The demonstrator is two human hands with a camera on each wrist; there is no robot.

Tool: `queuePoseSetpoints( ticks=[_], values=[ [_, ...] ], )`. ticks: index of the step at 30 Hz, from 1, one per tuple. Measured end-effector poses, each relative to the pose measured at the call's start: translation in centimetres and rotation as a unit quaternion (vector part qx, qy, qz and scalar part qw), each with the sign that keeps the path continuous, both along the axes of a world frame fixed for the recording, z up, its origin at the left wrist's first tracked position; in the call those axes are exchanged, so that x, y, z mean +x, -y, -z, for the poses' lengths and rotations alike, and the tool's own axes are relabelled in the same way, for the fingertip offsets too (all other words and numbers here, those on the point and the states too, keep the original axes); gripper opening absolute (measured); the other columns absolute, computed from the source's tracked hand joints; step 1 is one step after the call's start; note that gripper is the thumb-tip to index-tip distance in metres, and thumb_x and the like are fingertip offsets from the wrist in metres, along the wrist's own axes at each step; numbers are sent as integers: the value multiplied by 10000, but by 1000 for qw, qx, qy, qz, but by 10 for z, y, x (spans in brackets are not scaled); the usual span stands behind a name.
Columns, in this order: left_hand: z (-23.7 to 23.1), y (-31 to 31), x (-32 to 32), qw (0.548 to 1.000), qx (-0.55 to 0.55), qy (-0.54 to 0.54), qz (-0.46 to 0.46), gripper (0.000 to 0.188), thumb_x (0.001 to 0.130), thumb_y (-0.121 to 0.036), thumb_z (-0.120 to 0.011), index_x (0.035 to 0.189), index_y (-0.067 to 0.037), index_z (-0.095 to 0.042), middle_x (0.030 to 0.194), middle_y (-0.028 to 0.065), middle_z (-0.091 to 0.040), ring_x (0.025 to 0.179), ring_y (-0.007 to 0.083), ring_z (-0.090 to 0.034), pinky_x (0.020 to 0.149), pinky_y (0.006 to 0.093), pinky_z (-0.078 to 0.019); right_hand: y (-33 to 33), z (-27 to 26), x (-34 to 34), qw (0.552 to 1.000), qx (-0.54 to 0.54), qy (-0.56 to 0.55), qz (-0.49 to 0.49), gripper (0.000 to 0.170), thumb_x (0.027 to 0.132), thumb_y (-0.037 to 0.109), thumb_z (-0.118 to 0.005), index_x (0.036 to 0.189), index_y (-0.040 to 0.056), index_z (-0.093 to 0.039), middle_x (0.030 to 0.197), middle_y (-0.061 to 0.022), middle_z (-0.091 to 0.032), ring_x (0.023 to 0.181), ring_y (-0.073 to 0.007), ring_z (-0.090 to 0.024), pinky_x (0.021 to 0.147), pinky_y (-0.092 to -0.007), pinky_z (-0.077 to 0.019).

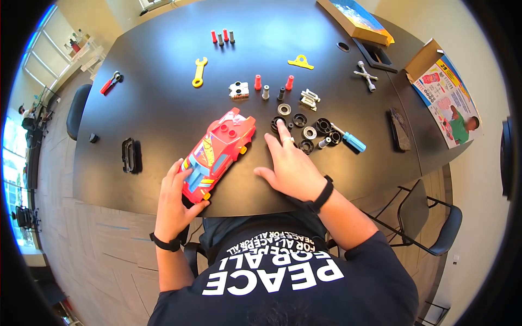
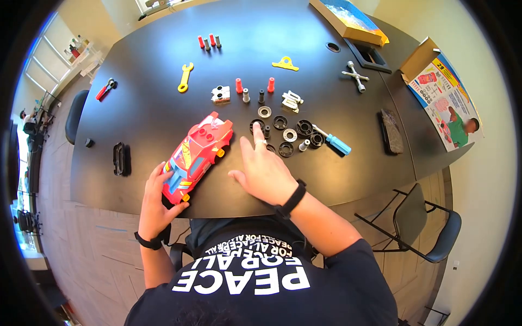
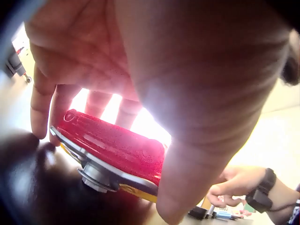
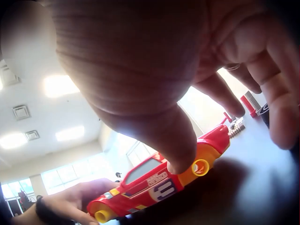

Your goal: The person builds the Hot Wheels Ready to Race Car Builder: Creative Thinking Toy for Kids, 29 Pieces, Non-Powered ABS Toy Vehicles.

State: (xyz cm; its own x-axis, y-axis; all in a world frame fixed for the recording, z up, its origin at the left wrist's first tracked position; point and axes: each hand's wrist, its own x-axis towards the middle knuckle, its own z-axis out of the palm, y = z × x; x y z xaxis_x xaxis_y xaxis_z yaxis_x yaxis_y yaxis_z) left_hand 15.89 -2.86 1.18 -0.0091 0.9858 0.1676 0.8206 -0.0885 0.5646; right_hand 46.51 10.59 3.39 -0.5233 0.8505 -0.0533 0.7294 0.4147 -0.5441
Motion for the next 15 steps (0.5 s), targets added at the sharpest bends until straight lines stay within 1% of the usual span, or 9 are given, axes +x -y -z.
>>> queuePoseSetpoints(
  ticks=[3, 4, 5, 7, 8, 9, 12, 14, 15],
  values=[
    [5, 13, 3, 1000, 15, 1, 1, 909, 694, -199, -1024, 1480, -57, -591, 1724, 247, -442, 1530, 475, -477, 1241, 537, -424, -15, 11, -11, 999, 12, 21, 26, 840, 944, 376, -868, 1519, -113, -500, 1682, -469, -323, 1306, -557, -655, 1096, -524, -565],
    [6, 17, 4, 1000, 19, 2, 2, 910, 700, -231, -1030, 1477, -66, -587, 1721, 243, -448, 1518, 474, -487, 1229, 540, -430, -16, 14, -13, 999, 22, 27, 38, 760, 944, 334, -871, 1474, -96, -536, 1637, -407, -430, 1285, -524, -668, 1085, -516, -568],
    [8, 19, 6, 1000, 18, 2, -2, 910, 700, -231, -1030, 1477, -66, -587, 1721, 243, -448, 1518, 474, -487, 1229, 540, -430, -17, 17, -12, 999, 21, 27, 34, 760, 944, 334, -871, 1474, -96, -536, 1637, -407, -430, 1285, -524, -668, 1085, -516, -568],
    [14, 23, 12, 998, 58, -6, -19, 880, 678, -164, -1014, 1446, -60, -597, 1707, 228, -466, 1455, 446, -523, 1190, 532, -435, -18, 21, -9, 996, 83, -10, -30, 544, 947, 244, -868, 1268, -67, -558, 1426, -361, -562, 1085, -501, -736, 933, -534, -621],
    [22, 23, 13, 997, 74, 9, -21, 789, 724, -161, -995, 1398, -58, -598, 1701, 232, -473, 1441, 447, -534, 1179, 529, -434, -13, 19, -9, 995, 89, -20, -46, 426, 919, 139, -850, 1205, -32, -584, 1240, -261, -621, 1053, -477, -729, 916, -531, -612],
    [26, 24, 15, 997, 71, 10, -23, 789, 724, -161, -995, 1398, -58, -598, 1701, 232, -473, 1441, 447, -534, 1179, 529, -434, -10, 23, -10, 995, 86, -19, -47, 426, 919, 139, -850, 1205, -32, -584, 1240, -261, -621, 1053, -477, -729, 916, -531, -612],
    [36, 24, 24, 995, 77, 42, -47, 656, 804, -140, -959, 1332, -54, -579, 1641, 281, -520, 1500, 460, -514, 1212, 523, -438, 6, 35, -11, 984, 121, -22, -126, 375, 849, 41, -812, 1179, 21, -634, 1112, -178, -656, 1026, -416, -716, 888, -499, -602],
    [43, 23, 28, 987, 109, 111, -50, 556, 907, -157, -907, 1310, -38, -542, 1624, 306, -509, 1496, 429, -526, 1213, 496, -437, 17, 30, -8, 983, 107, -26, -148, 382, 854, 47, -815, 1194, 32, -643, 1124, -172, -658, 1029, -409, -714, 882, -499, -599],
    [45, 21, 32, 987, 106, 112, -54, 556, 907, -157, -907, 1310, -38, -542, 1624, 306, -509, 1496, 429, -526, 1213, 496, -437, 21, 26, -6, 981, 94, -33, -168, 389, 858, 54, -817, 1209, 42, -651, 1137, -166, -661, 1032, -403, -712, 876, -499, -597]
  ],
)
